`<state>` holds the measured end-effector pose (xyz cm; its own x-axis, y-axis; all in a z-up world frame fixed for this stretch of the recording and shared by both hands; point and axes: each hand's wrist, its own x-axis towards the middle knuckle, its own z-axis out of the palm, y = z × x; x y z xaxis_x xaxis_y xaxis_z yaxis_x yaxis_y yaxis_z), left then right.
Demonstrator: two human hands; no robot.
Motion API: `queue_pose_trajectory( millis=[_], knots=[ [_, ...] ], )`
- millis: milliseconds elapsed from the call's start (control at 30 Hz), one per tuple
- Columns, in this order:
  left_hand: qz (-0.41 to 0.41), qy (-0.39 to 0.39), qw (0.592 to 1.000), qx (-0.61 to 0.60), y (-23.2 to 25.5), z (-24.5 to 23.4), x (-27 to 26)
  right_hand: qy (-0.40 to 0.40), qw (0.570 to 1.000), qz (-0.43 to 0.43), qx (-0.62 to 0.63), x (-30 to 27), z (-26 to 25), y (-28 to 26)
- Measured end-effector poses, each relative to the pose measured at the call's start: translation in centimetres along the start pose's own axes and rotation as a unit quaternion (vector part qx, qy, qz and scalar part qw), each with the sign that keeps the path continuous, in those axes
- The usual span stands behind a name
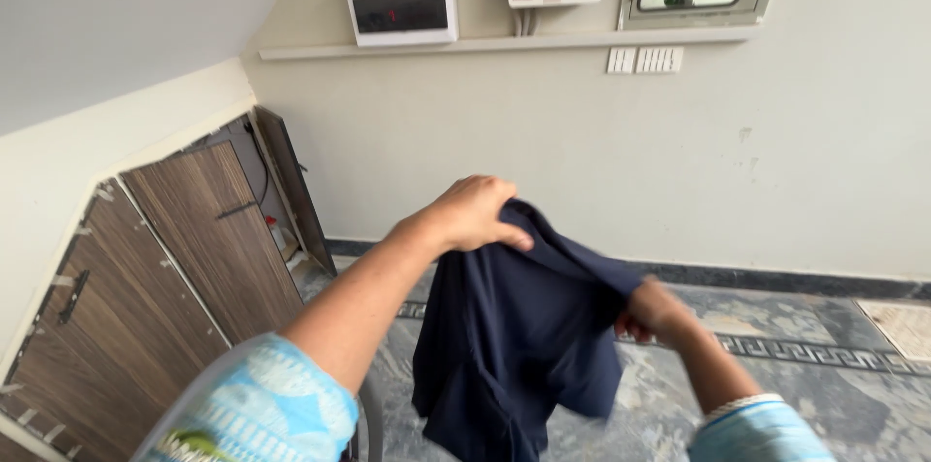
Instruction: The recorder hangs various items of clothing from a chair onto a stair railing and a clothesline.
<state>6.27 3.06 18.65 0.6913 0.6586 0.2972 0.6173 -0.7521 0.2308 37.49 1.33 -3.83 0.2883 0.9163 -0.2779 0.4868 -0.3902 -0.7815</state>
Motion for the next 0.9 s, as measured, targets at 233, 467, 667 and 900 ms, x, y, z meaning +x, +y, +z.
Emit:
queue_pose_trajectory(
  millis=[233,467,667,900],
  knots=[
    [0.014,0.178,0.983,-0.046,-2.5,-4.8,0.1,0.343,0.731,-0.553,0.203,-15.1,-7.7,-12.2],
    [0.006,0.284,0.941,-0.182,-4.3,-7.8,-0.6,0.513,0.637,-0.568,0.091,-15.1,1.2,-7.9],
    [-0.078,0.239,0.964,-0.083,-4.0,-8.4,-1.8,0.433,0.729,-0.526,0.071,-6.9,-5.1,-6.8],
    [-0.204,0.216,0.955,-0.009,-5.3,-10.9,-1.5,0.322,0.814,-0.482,0.047,1.7,-18.6,-15.3]
  ],
)
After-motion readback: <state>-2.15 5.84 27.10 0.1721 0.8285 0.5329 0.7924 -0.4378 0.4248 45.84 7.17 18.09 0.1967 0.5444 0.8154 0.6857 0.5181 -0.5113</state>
